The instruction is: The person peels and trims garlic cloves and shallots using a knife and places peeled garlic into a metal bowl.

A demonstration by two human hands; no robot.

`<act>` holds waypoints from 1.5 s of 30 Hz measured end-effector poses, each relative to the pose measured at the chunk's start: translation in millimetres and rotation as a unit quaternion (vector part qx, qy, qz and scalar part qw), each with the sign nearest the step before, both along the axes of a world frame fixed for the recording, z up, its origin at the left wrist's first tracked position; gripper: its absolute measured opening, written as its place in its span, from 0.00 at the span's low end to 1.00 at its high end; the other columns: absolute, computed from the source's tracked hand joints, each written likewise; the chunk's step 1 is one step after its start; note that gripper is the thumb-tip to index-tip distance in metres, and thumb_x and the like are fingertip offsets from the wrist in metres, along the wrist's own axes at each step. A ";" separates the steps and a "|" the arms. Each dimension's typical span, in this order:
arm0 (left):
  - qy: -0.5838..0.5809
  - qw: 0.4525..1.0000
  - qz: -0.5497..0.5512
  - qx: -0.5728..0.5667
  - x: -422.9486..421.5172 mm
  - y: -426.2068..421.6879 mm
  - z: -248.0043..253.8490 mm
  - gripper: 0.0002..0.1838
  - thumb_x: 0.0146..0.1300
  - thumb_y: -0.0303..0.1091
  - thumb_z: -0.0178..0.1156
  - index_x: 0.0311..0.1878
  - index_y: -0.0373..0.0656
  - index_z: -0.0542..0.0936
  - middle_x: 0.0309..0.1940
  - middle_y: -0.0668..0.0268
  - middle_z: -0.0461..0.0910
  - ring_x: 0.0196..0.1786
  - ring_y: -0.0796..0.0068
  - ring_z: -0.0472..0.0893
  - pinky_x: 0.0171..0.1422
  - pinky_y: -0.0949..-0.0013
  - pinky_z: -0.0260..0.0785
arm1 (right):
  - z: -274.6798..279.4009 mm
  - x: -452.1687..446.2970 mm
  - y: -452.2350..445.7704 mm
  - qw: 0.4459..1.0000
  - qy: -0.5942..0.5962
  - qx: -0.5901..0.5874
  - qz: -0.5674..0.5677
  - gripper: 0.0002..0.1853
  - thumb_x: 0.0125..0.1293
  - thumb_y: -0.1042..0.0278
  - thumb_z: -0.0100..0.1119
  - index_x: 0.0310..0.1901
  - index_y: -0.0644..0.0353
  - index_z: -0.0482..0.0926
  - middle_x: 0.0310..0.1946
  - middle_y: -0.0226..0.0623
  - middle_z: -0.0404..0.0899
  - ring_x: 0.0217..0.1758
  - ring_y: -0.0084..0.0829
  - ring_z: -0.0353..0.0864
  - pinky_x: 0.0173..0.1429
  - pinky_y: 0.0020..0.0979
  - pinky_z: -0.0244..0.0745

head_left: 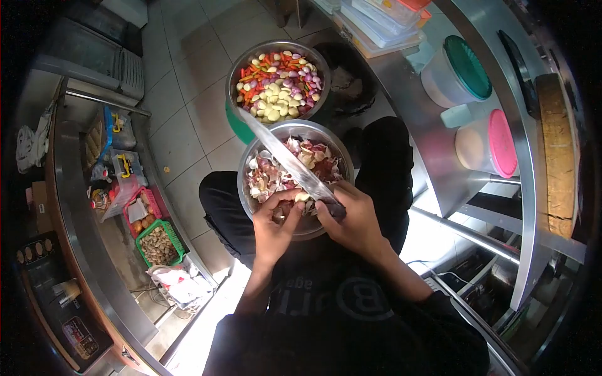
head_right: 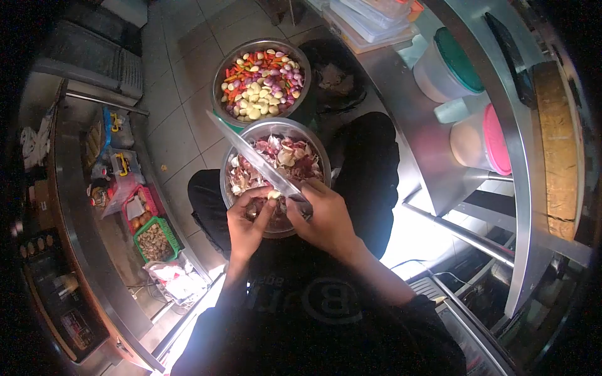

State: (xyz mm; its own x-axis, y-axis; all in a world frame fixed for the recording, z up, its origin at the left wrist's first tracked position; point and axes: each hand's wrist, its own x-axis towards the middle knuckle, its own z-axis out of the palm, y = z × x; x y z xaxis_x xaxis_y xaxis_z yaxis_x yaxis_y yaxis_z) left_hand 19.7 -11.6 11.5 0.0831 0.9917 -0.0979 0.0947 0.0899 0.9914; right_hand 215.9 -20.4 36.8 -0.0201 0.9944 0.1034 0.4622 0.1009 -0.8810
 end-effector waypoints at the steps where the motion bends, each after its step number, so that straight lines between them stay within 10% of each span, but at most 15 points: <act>1: 0.000 1.000 0.001 0.000 -0.5 0.0 0.6 0.14 0.73 0.22 0.72 0.60 0.33 0.87 0.49 0.67 0.91 0.43 0.85 0.85 0.48 0.80 0.77 | 2.0 -1.3 0.4 1.000 0.004 0.003 0.006 0.13 0.69 0.67 0.70 0.48 0.66 0.83 0.43 0.53 0.83 0.44 0.60 0.87 0.48 0.49 0.83; 16: 0.091 0.994 -0.045 0.027 -0.9 -2.9 -3.5 0.13 0.74 0.19 0.71 0.58 0.31 0.86 0.47 0.63 0.91 0.47 0.81 0.88 0.53 0.76 0.81 | -5.5 -1.8 -2.1 1.000 -0.006 0.022 0.013 0.11 0.71 0.70 0.68 0.47 0.67 0.79 0.41 0.53 0.81 0.43 0.61 0.86 0.45 0.51 0.82; 22: -0.042 0.995 -0.025 -0.091 1.4 -3.5 3.7 0.13 0.72 0.21 0.73 0.58 0.33 0.88 0.49 0.63 0.93 0.52 0.78 0.89 0.60 0.72 0.80 | -16.1 0.2 -2.4 0.999 -0.039 0.031 0.000 0.11 0.71 0.70 0.68 0.47 0.67 0.79 0.41 0.55 0.82 0.42 0.61 0.86 0.45 0.50 0.82; 28: -0.118 0.980 -0.029 -0.156 -2.4 0.1 2.8 0.11 0.82 0.29 0.64 0.58 0.31 0.86 0.45 0.62 0.91 0.37 0.82 0.81 0.46 0.75 0.75 | -5.1 5.4 -1.9 0.999 0.006 -0.014 -0.052 0.10 0.70 0.70 0.70 0.46 0.66 0.82 0.40 0.55 0.85 0.43 0.60 0.88 0.47 0.46 0.83; 37: -0.440 0.851 -0.003 -0.287 -15.3 4.3 -18.2 0.13 0.86 0.34 0.55 0.63 0.38 0.83 0.46 0.52 0.90 0.30 0.80 0.71 0.38 0.74 0.63 | -4.8 5.4 0.3 0.997 -0.015 0.002 -0.080 0.12 0.67 0.68 0.74 0.46 0.67 0.84 0.41 0.53 0.86 0.44 0.58 0.89 0.48 0.44 0.84; 45: -0.366 0.891 -0.001 -0.269 -12.8 2.4 -20.4 0.14 0.83 0.30 0.61 0.66 0.40 0.81 0.48 0.54 0.90 0.29 0.82 0.71 0.37 0.75 0.64 | 6.7 -1.5 2.9 0.998 0.032 0.017 -0.042 0.13 0.67 0.67 0.75 0.47 0.66 0.86 0.43 0.50 0.87 0.44 0.54 0.90 0.48 0.43 0.84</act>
